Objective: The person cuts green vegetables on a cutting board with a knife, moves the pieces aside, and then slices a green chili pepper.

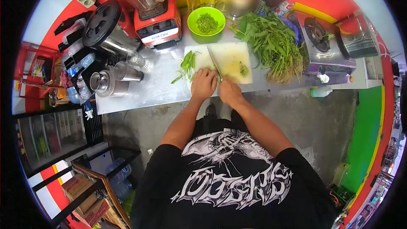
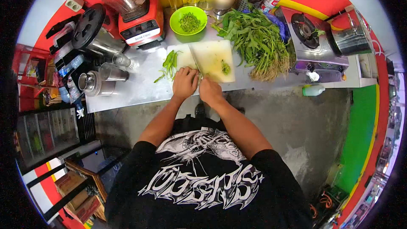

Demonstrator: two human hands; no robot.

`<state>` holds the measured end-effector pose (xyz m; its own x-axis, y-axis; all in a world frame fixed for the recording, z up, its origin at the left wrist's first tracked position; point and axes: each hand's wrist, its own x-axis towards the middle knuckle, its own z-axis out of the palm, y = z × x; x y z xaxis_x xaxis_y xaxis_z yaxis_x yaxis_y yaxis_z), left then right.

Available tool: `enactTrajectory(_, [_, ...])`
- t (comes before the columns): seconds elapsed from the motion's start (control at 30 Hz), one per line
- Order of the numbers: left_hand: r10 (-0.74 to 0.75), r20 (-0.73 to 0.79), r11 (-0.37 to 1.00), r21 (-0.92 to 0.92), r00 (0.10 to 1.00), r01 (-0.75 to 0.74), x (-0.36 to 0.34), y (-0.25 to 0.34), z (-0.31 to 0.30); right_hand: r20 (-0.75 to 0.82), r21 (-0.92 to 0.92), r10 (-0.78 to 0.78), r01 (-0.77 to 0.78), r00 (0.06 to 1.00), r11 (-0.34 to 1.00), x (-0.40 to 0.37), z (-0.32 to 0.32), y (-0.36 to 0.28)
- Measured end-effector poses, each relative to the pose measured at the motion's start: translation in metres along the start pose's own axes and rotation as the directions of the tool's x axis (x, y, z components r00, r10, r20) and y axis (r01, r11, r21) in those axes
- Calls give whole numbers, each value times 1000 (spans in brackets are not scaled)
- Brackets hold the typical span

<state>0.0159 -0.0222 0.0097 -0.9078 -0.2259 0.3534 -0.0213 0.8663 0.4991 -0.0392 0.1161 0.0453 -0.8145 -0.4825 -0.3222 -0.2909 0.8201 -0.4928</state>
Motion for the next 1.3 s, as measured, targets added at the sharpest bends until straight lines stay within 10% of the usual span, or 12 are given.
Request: enactTrajectory(1.3, [67,77,995,-79,995,-61,-3,1,-16,-27,1,196,-196,980,981,-15,-29,48])
